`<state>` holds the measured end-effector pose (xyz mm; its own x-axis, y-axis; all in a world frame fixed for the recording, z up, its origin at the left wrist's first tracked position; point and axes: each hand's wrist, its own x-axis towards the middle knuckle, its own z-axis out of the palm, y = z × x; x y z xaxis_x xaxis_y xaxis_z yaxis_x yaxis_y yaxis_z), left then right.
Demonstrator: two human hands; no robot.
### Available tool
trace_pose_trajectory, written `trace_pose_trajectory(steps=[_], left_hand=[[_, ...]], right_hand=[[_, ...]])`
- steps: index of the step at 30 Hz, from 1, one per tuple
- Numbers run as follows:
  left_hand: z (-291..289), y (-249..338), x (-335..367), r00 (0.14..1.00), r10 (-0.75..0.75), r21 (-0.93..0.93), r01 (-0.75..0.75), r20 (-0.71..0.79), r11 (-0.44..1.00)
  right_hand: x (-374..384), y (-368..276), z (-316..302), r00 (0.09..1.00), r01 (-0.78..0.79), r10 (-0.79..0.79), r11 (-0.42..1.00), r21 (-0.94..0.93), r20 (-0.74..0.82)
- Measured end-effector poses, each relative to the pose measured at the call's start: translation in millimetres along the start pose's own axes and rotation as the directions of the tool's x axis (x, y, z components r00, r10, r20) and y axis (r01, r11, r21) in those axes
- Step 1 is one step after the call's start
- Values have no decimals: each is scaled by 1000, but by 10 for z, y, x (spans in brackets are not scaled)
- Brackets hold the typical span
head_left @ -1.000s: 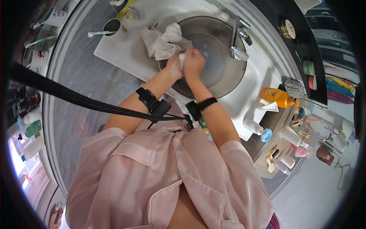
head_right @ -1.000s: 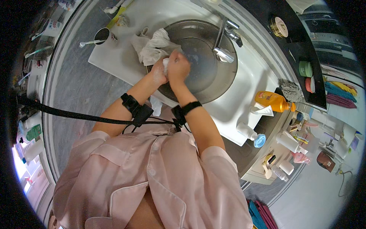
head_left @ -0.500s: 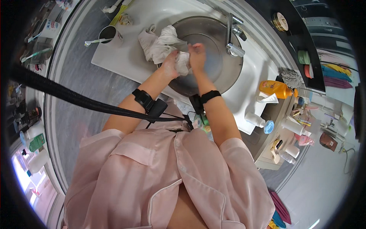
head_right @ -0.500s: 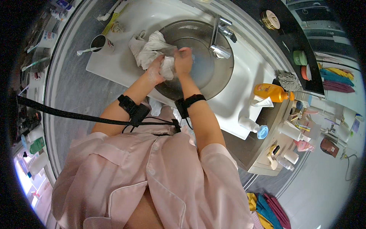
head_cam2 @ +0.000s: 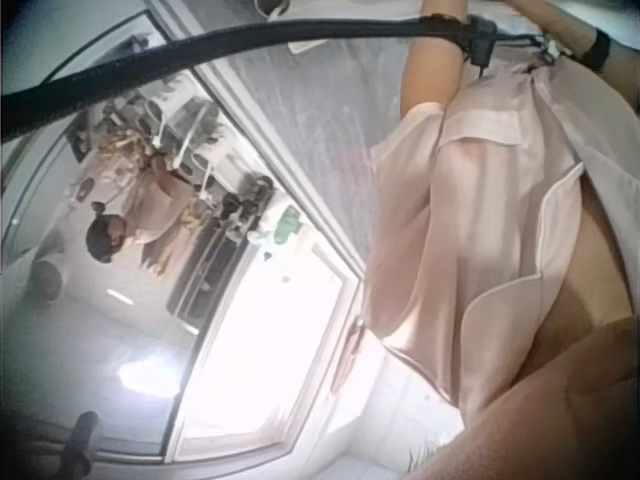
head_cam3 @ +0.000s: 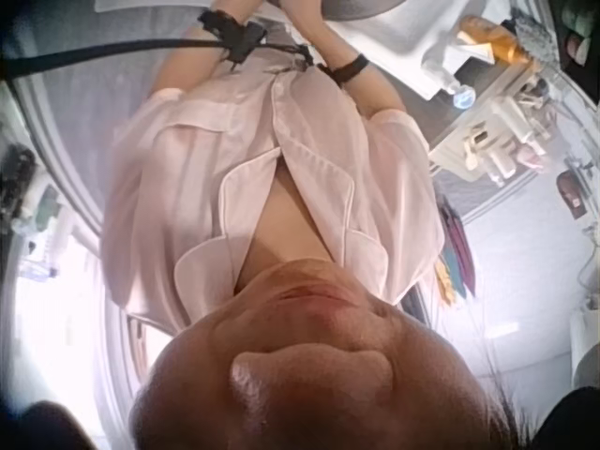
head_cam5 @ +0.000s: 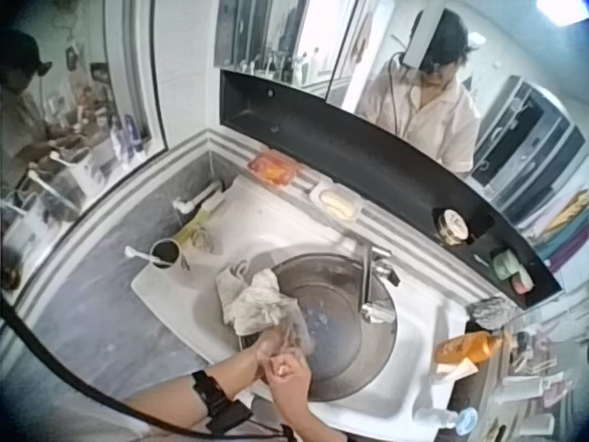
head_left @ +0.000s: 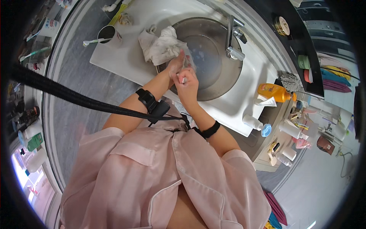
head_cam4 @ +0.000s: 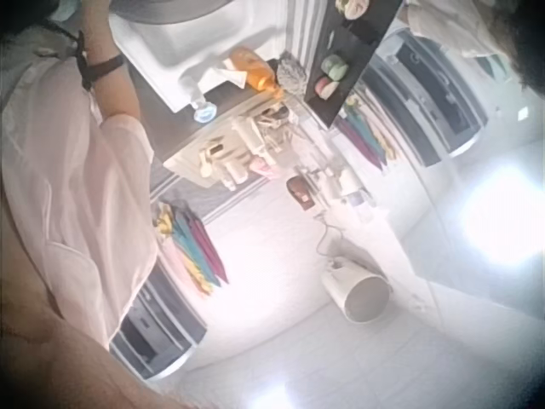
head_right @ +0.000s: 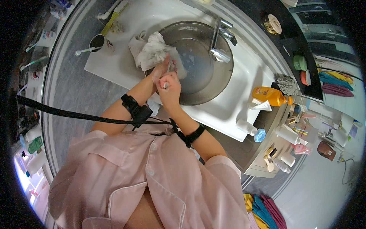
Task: Washing a white piece of clothing by hand in a sink with soap.
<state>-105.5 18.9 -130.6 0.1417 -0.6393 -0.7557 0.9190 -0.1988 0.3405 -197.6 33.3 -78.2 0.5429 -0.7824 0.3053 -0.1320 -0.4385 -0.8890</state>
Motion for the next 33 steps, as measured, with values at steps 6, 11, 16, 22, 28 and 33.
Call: trace_pose_trajectory(steps=[6, 11, 16, 22, 28, 33], left_hand=[[164, -199, -2, 989, 136, -164, -126, 52, 978], [43, 10, 78, 994, 76, -185, -60, 79, 981], [-317, 42, 397, 950, 29, -305, 70, 310, 950], [106, -78, 38, 986, 121, -208, -95, 117, 974], [48, 119, -141, 985, 108, -54, -102, 134, 993], [-145, -7, 128, 986, 110, -20, -108, 122, 994]], right_hand=[[665, 488, -12, 989, -148, 148, 923, -354, -29], [622, 412, 187, 974, -211, 169, 924, -318, -154], [357, 57, 285, 996, 38, -49, 988, -147, -71], [802, 446, 72, 974, -214, 175, 913, -346, -141], [457, 235, 269, 980, -179, 148, 950, -257, -136], [456, 206, 217, 999, -39, 49, 944, -328, 21]])
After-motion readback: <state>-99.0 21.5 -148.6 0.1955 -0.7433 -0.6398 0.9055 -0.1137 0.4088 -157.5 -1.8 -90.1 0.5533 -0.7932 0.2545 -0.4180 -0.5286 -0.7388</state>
